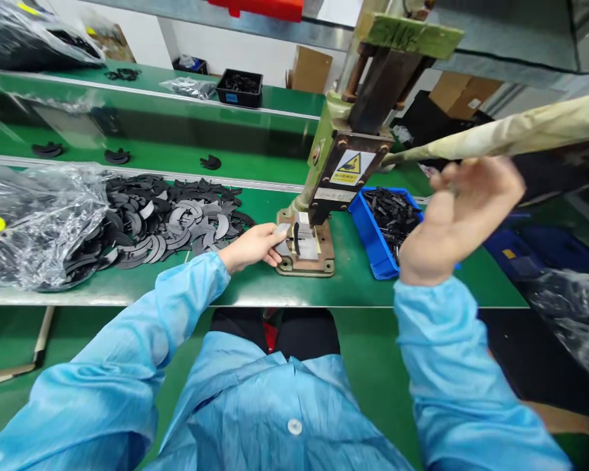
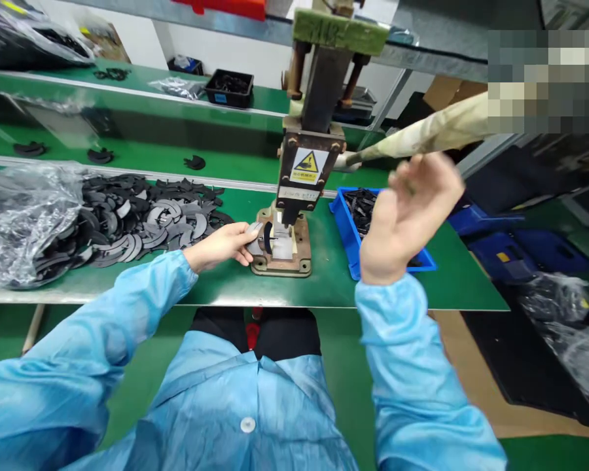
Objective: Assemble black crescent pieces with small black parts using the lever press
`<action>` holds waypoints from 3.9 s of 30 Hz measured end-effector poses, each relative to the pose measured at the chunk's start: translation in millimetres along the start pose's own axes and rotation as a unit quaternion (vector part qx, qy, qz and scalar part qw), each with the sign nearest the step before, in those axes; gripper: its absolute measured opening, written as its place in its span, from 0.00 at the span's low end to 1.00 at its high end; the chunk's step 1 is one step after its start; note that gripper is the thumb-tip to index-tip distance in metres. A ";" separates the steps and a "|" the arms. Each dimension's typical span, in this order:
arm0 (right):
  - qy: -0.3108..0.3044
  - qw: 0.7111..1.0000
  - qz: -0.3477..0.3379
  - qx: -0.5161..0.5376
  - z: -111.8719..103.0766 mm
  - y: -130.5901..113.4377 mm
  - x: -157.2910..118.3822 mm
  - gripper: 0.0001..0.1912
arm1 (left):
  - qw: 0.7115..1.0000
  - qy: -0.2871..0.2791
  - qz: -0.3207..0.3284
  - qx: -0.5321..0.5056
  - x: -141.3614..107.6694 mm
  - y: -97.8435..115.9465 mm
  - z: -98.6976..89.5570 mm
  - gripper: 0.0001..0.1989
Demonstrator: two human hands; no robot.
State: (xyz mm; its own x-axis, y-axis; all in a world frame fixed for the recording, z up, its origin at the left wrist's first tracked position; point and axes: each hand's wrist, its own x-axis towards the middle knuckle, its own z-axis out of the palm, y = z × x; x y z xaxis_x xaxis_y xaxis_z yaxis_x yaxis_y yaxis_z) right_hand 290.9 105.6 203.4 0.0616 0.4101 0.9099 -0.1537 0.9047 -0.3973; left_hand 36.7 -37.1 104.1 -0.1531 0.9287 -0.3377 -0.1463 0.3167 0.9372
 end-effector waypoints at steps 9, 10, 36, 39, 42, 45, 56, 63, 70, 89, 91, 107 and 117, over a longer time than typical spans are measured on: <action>-0.257 0.913 0.313 0.045 21.6 -29.4 -180.9 0.19 | 0.995 -0.081 0.054 0.009 -70.9 -3.9 19.6 0.27; -0.252 0.913 0.317 0.042 25.6 -33.2 -184.3 0.18 | 0.995 -0.078 0.057 0.014 -74.0 -5.4 23.7 0.27; -0.413 0.897 0.142 -0.061 2.3 -38.0 -170.8 0.07 | 0.914 0.094 0.264 0.294 -83.2 -17.2 35.1 0.16; -0.418 0.897 0.132 -0.060 -0.7 -37.6 -172.0 0.07 | 0.939 0.060 0.222 0.255 -75.5 -22.2 35.8 0.19; -0.415 0.899 0.128 -0.055 -4.1 -38.2 -171.3 0.06 | 0.973 0.053 0.165 0.151 -68.2 -27.8 36.4 0.19; -0.405 0.903 0.131 -0.051 -6.9 -36.9 -170.5 0.06 | 0.991 0.013 0.116 0.062 -68.0 -27.8 37.6 0.23; -0.240 0.935 0.227 -0.126 -55.2 -3.3 -193.5 0.13 | 0.979 0.199 -0.027 -0.044 50.6 1.5 -44.2 0.17; -0.237 0.935 0.216 -0.148 -59.8 -1.8 -196.1 0.09 | 0.962 0.270 0.022 -0.041 156.5 52.9 -58.1 0.07; -0.245 0.935 0.211 -0.145 -60.5 -3.1 -196.1 0.09 | 0.959 0.279 0.045 0.017 142.3 24.5 -46.5 0.09; -0.257 0.837 0.252 -0.412 -161.5 36.3 -71.8 0.13 | 0.880 0.140 0.254 0.377 -32.7 -112.4 -14.7 0.19; -0.269 0.796 0.281 -0.464 -177.6 56.0 -52.8 0.13 | 0.880 0.133 0.250 0.380 -31.4 -112.7 -14.4 0.19; -0.388 0.626 0.333 -0.588 -175.1 131.1 -16.4 0.13 | 0.840 0.114 0.296 0.440 -32.1 -95.3 -0.9 0.14; -0.289 0.769 0.216 -0.528 -162.2 58.8 -27.8 0.16 | 0.876 0.127 0.289 0.364 -36.4 -96.6 -4.3 0.14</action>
State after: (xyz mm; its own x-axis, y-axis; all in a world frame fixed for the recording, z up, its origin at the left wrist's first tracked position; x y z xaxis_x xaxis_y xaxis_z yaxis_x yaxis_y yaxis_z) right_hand 440.1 166.1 135.5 -0.2653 0.8547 0.4463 0.8682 0.4131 -0.2748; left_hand 52.2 -102.3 25.5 -0.2221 0.9307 0.2907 0.6762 -0.0678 0.7336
